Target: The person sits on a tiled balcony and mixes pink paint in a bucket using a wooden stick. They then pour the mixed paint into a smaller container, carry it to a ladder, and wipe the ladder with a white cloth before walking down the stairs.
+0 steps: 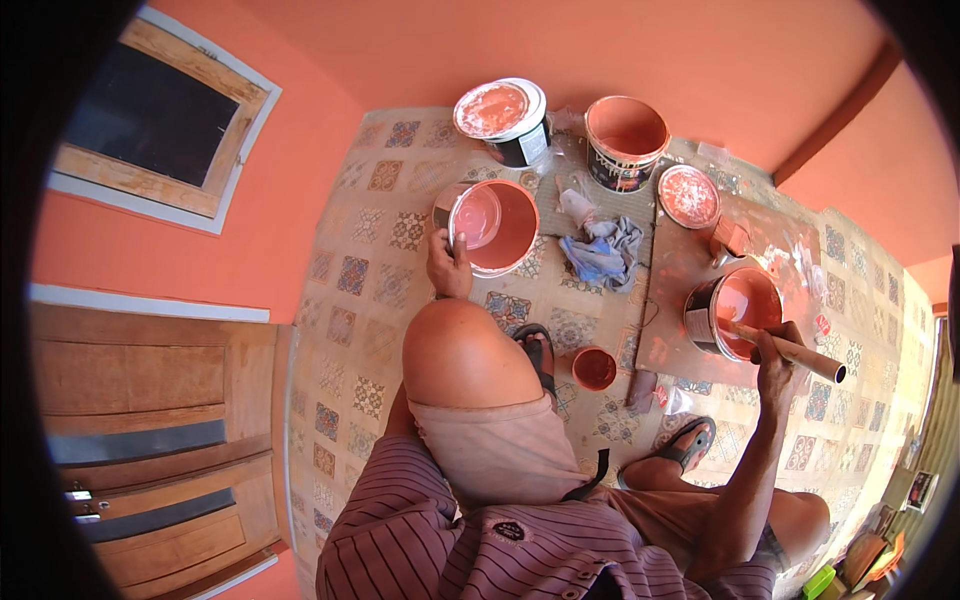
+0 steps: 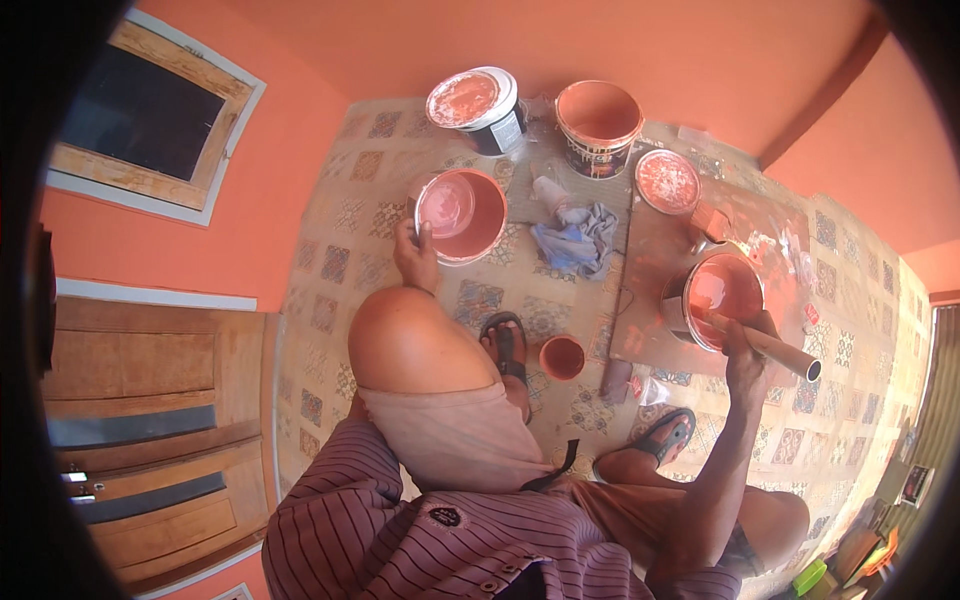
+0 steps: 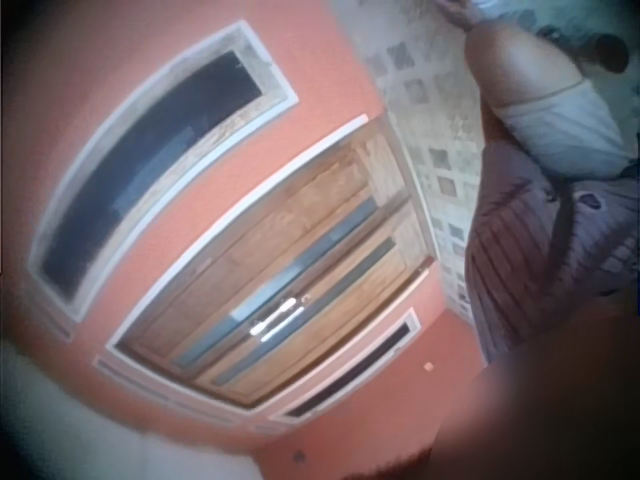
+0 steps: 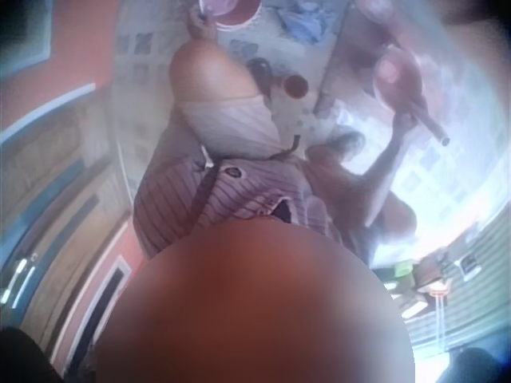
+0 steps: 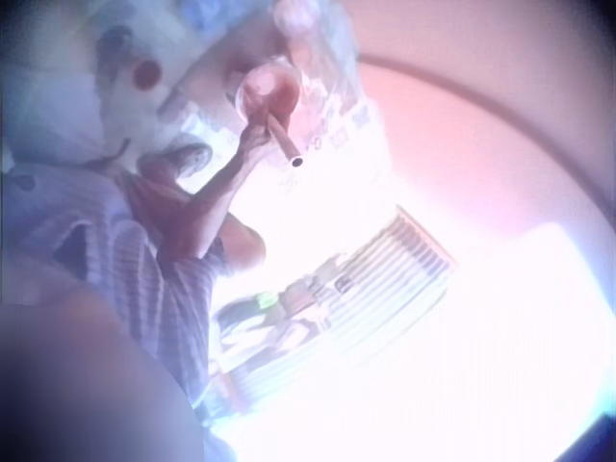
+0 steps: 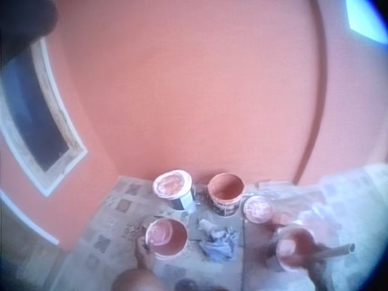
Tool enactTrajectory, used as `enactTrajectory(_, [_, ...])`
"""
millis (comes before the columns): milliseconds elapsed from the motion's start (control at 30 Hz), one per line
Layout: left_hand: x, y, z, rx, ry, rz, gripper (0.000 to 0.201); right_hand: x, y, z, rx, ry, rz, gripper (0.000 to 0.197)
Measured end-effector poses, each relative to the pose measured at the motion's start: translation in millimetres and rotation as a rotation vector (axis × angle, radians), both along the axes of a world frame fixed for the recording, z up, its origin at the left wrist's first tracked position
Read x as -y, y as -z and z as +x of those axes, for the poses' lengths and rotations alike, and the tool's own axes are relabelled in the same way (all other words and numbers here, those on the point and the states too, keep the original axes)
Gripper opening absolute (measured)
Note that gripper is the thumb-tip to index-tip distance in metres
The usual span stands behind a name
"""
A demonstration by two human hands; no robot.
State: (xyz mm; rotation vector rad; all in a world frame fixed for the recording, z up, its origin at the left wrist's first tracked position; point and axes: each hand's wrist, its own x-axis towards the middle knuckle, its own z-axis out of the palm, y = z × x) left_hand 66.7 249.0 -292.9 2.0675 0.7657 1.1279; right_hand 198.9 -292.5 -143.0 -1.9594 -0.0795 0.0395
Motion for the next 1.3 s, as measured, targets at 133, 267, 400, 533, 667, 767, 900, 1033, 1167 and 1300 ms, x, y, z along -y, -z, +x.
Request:
enactTrajectory(133, [-7.9, 3.2, 11.3, -0.005, -0.023, -0.012, 0.022, 2.7, 10.9, 7.0, 0.186, -0.01, -0.102, 0.018])
enactTrajectory(267, [-40.6, 8.8, 21.2, 0.028, -0.131, -0.185, 0.019, 12.9, 10.4, 10.6, 0.307, 0.015, -0.275, 0.021])
enactTrajectory(400, [-94.6, 17.3, 27.2, 0.177, -0.257, -0.55, 0.023, 11.7, 3.6, 7.2, -0.047, 0.074, -0.065, 0.013])
enactTrajectory(533, [-131.8, 18.2, 14.9, 0.113, -0.275, -1.047, 0.039, 0.7, 1.6, 7.7, -0.014, 0.089, 0.064, 0.013])
enactTrajectory(667, [-132.3, -23.9, 33.3, -0.378, -0.573, -0.035, 0.055, -2.5, -2.2, 10.6, 0.208, 0.104, -0.173, 0.018])
enactTrajectory(767, [-114.2, -90.2, 91.9, -0.182, -0.222, 0.131, 0.051, -2.4, -8.9, 10.2, 0.185, 0.133, -0.27, 0.018])
enactTrajectory(900, [-37.0, -143.1, 186.2, -0.377, 0.595, -0.609, 0.044, -10.5, -16.3, 12.1, -0.113, 0.147, -0.058, 0.014])
enactTrajectory(1033, [58.8, -113.7, 254.5, -0.682, 0.621, -0.995, 0.076, -20.7, -14.6, 18.3, -0.131, 0.167, 0.127, 0.013])
enactTrajectory(1167, [114.3, -51.6, 303.0, -0.513, 0.447, -1.304, 0.089, -11.3, -15.0, 22.8, 0.154, 0.15, -0.171, 0.016])
enactTrajectory(1300, [123.0, -0.2, 335.7, -0.107, 0.3, -1.518, 0.076, 6.7, -26.1, 21.2, 0.022, 0.205, -0.236, 0.013])
